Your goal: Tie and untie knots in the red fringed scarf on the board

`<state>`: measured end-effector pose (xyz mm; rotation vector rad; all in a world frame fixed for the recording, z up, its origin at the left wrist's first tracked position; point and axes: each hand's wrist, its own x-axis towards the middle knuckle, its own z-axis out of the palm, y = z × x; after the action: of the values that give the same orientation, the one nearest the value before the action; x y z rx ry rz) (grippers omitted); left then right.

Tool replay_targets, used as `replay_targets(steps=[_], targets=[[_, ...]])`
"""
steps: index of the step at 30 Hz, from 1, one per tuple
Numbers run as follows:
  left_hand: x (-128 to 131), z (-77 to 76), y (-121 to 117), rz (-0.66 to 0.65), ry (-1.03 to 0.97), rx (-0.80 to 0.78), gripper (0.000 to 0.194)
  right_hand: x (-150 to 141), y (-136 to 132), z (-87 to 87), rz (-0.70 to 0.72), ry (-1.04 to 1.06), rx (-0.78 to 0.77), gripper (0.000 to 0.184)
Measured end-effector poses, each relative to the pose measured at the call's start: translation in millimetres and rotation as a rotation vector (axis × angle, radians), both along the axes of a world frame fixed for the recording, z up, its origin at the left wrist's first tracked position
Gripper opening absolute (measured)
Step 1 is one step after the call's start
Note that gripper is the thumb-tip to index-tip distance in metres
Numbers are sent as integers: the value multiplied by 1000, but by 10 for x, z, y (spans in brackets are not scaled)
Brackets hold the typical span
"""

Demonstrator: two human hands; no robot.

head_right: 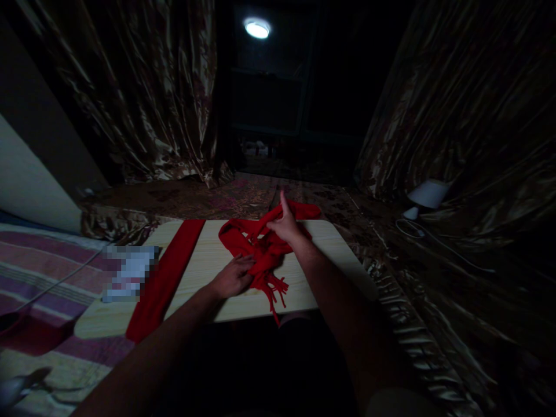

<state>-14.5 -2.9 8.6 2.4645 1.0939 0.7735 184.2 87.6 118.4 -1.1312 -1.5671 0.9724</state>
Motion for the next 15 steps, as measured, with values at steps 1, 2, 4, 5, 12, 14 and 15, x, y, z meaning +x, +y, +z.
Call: replay_targets(steps=[1, 2, 4, 5, 12, 14, 15], targets=[[3, 10, -8, -4, -19, -7, 41, -18, -40, -58, 57, -38, -74, 80], [5, 20, -18, -6, -42, -22, 38, -40, -70, -116, 88, -86, -130, 68], [7, 34, -36, 4, -86, -57, 31, -89, -97, -221, 92, -214, -188, 45], [7, 37, -43, 13, -97, -67, 30, -111, -93, -260, 85, -285, -206, 35], [2, -8, -22, 41, -49, -4, 39, -88, 235, -108, -256, -132, -21, 32], [0, -7, -17, 39, -50, -15, 42, -57, 345, -19, -412, 47, 87, 41], [0, 2, -20, 37, -64, -28, 41, -48, 379, -3, -426, 69, 82, 43]])
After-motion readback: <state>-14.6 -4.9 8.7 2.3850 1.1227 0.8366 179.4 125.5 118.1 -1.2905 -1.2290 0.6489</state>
